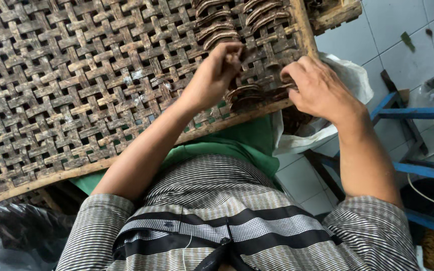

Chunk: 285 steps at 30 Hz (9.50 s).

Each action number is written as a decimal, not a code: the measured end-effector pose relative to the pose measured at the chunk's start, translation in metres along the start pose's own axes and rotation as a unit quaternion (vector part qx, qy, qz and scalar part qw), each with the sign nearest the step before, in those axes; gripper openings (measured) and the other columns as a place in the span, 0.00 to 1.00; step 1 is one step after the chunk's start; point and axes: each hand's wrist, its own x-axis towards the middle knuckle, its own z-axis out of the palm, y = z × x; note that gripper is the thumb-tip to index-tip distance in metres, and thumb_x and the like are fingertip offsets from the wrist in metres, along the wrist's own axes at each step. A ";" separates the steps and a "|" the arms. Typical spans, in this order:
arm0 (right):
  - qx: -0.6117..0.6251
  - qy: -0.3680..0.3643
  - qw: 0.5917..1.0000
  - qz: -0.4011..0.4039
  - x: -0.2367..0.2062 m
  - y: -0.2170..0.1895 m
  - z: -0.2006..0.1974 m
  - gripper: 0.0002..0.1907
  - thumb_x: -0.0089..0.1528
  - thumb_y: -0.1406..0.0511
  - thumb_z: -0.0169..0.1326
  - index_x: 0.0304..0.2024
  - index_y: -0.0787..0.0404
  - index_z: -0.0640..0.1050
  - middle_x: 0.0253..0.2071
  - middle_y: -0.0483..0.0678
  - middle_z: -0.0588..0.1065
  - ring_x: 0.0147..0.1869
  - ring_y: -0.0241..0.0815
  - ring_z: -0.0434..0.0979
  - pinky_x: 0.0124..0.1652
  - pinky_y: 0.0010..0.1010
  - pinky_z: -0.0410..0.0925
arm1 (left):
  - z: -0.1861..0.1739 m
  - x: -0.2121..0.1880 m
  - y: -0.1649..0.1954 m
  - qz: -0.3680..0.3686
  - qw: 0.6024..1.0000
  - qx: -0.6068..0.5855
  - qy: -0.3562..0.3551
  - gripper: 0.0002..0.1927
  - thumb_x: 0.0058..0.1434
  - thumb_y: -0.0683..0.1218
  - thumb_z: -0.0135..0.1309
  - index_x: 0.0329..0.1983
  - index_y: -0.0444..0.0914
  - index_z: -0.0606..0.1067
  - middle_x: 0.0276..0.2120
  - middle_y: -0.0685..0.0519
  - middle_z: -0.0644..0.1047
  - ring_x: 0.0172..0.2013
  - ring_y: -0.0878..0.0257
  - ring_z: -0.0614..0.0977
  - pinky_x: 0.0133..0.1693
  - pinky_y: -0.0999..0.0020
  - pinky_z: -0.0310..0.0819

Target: The person sits on the floor with woven bamboo trays of dried curved pods and picks them one by one from the trays, collecting them into a plastic bag beside them. They work across several trays, gathering handfuls and placing the pods into the bag throughout the episode.

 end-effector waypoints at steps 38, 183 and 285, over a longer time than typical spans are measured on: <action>-0.037 0.052 0.994 -0.084 0.001 -0.022 0.029 0.11 0.59 0.75 0.56 0.44 0.64 0.76 0.43 0.53 0.70 0.49 0.55 0.72 0.50 0.45 0.67 | 0.034 -0.026 0.025 0.140 0.892 0.428 -0.031 0.34 0.52 0.66 0.65 0.42 0.33 0.71 0.38 0.43 0.73 0.42 0.45 0.76 0.42 0.51 0.73; -0.080 0.024 0.995 0.046 0.120 0.038 0.020 0.16 0.59 0.70 0.58 0.49 0.66 0.72 0.46 0.63 0.69 0.50 0.65 0.73 0.49 0.51 0.69 | -0.024 0.048 0.000 0.028 0.827 0.561 0.023 0.22 0.48 0.38 0.56 0.49 0.32 0.73 0.44 0.40 0.72 0.48 0.47 0.74 0.46 0.52 0.69; -0.086 0.029 0.996 0.010 0.224 0.079 -0.015 0.16 0.56 0.71 0.61 0.45 0.66 0.72 0.46 0.63 0.74 0.51 0.67 0.74 0.50 0.53 0.69 | -0.056 0.126 0.017 0.049 0.779 0.615 0.111 0.16 0.53 0.44 0.57 0.44 0.37 0.73 0.41 0.46 0.76 0.46 0.51 0.77 0.46 0.54 0.69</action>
